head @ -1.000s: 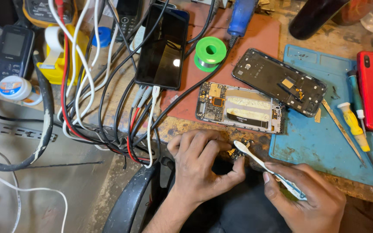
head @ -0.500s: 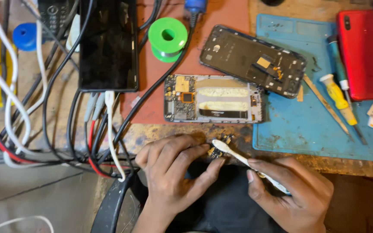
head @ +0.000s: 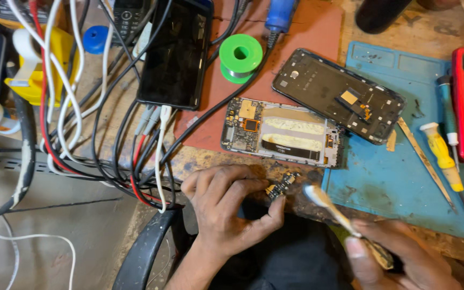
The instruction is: The person opens a black smartphone, removes the back cover, and detaches a small circuit board from the main assembly. They then use a toothbrush to clean the detached board and inspect it with a metal tool.
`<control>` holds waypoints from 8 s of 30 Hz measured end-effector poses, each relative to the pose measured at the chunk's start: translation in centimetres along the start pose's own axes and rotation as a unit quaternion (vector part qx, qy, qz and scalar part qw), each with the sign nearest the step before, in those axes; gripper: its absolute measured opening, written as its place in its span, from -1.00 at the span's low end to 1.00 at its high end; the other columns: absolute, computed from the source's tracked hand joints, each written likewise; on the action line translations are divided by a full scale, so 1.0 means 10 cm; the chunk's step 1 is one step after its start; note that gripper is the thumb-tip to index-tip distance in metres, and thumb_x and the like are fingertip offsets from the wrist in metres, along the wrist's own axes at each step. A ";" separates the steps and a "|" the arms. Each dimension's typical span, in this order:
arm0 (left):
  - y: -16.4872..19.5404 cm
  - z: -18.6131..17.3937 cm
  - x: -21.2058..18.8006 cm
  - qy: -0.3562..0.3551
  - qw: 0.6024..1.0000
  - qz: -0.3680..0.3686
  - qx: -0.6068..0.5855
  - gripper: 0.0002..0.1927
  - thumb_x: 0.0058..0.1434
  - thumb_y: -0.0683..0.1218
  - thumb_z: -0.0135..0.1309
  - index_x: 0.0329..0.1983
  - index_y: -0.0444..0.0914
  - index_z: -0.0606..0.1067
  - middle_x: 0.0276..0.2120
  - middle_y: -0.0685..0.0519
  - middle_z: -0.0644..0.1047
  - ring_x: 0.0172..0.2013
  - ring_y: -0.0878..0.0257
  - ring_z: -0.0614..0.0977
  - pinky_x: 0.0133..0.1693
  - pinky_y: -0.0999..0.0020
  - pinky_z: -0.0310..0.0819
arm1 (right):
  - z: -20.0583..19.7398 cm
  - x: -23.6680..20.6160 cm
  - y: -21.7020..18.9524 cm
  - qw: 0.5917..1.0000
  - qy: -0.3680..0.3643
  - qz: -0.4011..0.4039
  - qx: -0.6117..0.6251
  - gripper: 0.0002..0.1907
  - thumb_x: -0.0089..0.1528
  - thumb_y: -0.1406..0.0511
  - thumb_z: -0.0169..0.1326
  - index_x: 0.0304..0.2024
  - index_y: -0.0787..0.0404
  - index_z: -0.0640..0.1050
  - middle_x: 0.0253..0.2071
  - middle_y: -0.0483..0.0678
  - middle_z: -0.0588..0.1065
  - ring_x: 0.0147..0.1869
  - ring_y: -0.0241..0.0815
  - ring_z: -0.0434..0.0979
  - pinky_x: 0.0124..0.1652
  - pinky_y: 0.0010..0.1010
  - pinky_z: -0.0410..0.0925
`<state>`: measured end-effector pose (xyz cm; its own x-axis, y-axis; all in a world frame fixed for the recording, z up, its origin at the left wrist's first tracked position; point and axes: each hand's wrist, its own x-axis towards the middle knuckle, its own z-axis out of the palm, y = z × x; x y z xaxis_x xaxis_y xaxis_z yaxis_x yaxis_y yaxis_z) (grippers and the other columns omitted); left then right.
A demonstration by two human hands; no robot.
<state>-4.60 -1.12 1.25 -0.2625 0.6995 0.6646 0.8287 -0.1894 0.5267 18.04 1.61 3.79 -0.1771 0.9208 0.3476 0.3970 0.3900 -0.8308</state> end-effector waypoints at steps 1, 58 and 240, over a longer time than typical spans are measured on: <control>0.03 0.04 -0.01 0.005 1.000 -0.008 0.007 -0.67 -0.07 0.06 0.42 -0.32 -0.07 0.54 -0.19 0.21 0.56 -0.11 0.23 0.54 0.06 0.25 0.13 | -0.06 0.01 0.01 1.000 -0.003 -0.006 -0.022 -0.73 0.17 0.40 0.27 -0.07 0.25 0.60 -0.21 0.01 0.64 -0.18 -0.28 0.65 0.00 -0.50 0.48; -0.12 -0.28 -0.11 -0.030 0.997 0.028 -0.071 -0.65 0.03 0.01 0.43 -0.17 -0.15 0.60 -0.11 0.15 0.59 -0.02 0.19 0.58 0.08 0.28 0.21 | 0.22 -0.22 -0.29 0.989 -0.030 -0.011 -0.142 -0.65 0.06 0.44 0.37 -0.08 0.22 0.69 -0.45 -0.06 0.59 -0.43 -0.37 0.53 -0.40 -0.62 0.36; -0.17 -0.34 -0.03 -0.120 0.990 0.004 -0.078 -0.55 0.16 0.04 0.34 0.10 -0.16 0.58 0.07 0.11 0.55 0.07 0.16 0.56 0.09 0.22 0.19 | 0.56 0.19 -0.20 0.966 -0.079 -0.179 -0.166 -0.36 0.14 0.45 0.31 0.26 0.22 0.41 -0.08 -0.18 0.66 -0.10 -0.25 0.49 -0.02 -0.42 0.38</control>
<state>-7.64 -3.36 1.93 -0.1166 0.8374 0.5340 0.7385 -0.2864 0.6105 11.85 2.55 3.72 -0.4813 0.7235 0.4948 0.5476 0.6890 -0.4749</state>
